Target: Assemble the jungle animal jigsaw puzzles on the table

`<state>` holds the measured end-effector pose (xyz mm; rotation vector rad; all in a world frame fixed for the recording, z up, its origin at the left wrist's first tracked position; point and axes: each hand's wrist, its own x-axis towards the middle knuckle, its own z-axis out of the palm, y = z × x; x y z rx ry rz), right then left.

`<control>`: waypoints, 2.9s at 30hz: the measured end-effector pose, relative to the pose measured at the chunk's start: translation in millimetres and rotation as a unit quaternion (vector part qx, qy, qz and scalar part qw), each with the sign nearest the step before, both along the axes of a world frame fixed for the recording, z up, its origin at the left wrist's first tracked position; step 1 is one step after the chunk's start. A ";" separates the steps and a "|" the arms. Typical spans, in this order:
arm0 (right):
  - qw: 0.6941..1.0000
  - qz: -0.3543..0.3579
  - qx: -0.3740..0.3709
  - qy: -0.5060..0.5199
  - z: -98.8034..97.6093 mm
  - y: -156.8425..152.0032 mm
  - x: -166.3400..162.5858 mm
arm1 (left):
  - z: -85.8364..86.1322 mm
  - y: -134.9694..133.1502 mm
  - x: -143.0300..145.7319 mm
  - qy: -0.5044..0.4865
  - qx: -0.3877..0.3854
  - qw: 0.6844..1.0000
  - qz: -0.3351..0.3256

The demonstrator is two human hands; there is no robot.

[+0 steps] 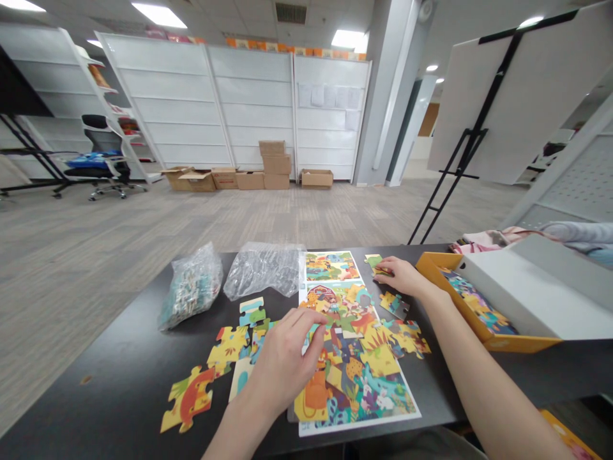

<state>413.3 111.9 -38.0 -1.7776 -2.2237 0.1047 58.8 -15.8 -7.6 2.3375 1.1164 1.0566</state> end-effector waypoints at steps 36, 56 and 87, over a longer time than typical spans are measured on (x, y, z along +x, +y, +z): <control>0.996 0.089 0.025 -0.008 8.1 11.3 -91.1 | -4.2 -0.8 1.2 0.253 0.060 0.966 0.015; 0.995 0.080 -0.007 0.066 -6.6 18.1 -86.9 | -0.4 -0.3 4.3 0.295 -0.017 0.955 0.007; 0.980 0.198 0.012 -0.003 26.7 -77.8 -233.8 | -11.6 24.1 -112.2 0.246 -0.068 0.935 0.245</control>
